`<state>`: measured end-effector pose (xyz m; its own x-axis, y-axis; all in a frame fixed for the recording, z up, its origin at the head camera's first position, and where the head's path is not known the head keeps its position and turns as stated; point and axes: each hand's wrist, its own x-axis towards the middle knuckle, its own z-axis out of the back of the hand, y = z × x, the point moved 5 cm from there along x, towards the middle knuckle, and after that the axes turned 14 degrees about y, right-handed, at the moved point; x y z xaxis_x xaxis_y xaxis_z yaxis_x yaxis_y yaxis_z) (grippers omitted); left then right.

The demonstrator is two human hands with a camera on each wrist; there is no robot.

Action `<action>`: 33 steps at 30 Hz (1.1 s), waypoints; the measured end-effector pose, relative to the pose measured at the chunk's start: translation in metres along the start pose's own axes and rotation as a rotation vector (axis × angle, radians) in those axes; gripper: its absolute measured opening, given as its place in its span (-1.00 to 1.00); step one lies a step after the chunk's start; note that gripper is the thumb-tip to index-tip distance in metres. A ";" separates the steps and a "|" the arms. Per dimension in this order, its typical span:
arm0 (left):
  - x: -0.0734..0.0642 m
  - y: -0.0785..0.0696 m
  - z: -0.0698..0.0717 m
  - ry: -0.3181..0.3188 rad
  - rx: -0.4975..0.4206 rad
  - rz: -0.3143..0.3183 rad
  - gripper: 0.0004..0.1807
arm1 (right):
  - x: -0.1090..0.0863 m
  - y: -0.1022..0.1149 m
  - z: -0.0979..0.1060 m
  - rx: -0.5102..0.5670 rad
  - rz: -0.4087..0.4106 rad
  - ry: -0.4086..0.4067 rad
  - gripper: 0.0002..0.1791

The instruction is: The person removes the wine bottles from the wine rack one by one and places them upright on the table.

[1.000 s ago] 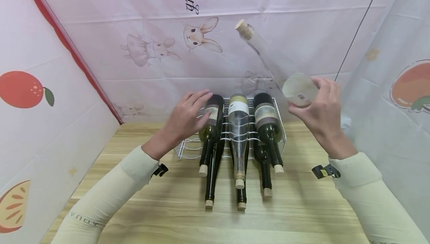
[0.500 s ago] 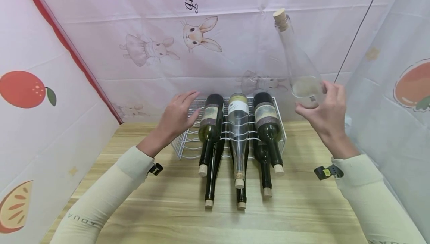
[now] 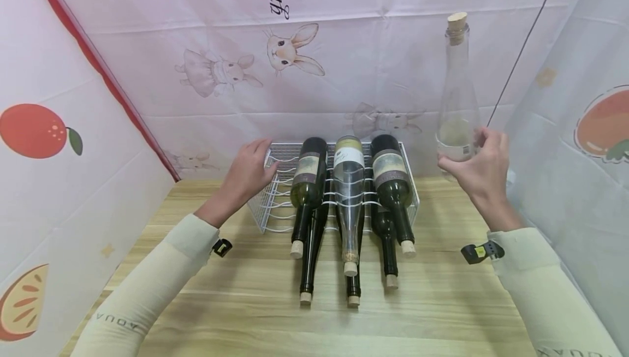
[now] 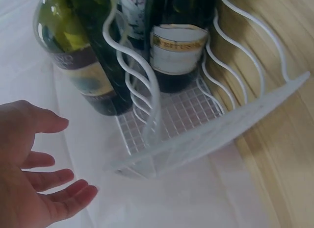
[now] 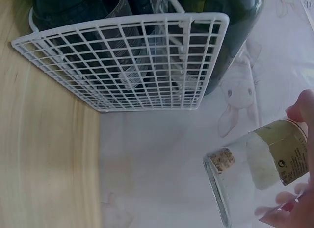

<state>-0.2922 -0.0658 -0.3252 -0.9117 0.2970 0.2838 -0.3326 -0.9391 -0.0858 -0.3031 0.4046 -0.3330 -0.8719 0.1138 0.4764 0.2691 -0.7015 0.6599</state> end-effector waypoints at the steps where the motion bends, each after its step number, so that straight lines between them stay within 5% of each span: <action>1: 0.000 0.003 -0.001 0.014 -0.004 0.014 -0.34 | 0.001 -0.003 -0.001 0.000 -0.013 0.010 -0.20; 9: 0.001 0.025 -0.014 0.077 -0.069 0.095 -0.34 | 0.004 -0.023 -0.005 -0.030 -0.070 0.070 -0.12; 15: 0.001 0.039 -0.025 0.140 -0.174 0.145 -0.54 | 0.006 -0.035 -0.009 -0.042 -0.114 0.118 -0.09; 22: -0.001 0.046 -0.034 0.242 -0.274 0.210 -0.72 | 0.008 -0.047 -0.015 -0.045 -0.149 0.131 -0.10; 33: 0.002 0.051 -0.039 0.292 -0.326 0.277 -0.68 | 0.011 -0.064 -0.025 -0.041 -0.150 0.131 -0.17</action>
<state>-0.3201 -0.1063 -0.3665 -0.9900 0.1246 -0.0664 -0.0848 -0.9007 -0.4260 -0.3397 0.4335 -0.3847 -0.9472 0.1287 0.2936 0.1177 -0.7123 0.6920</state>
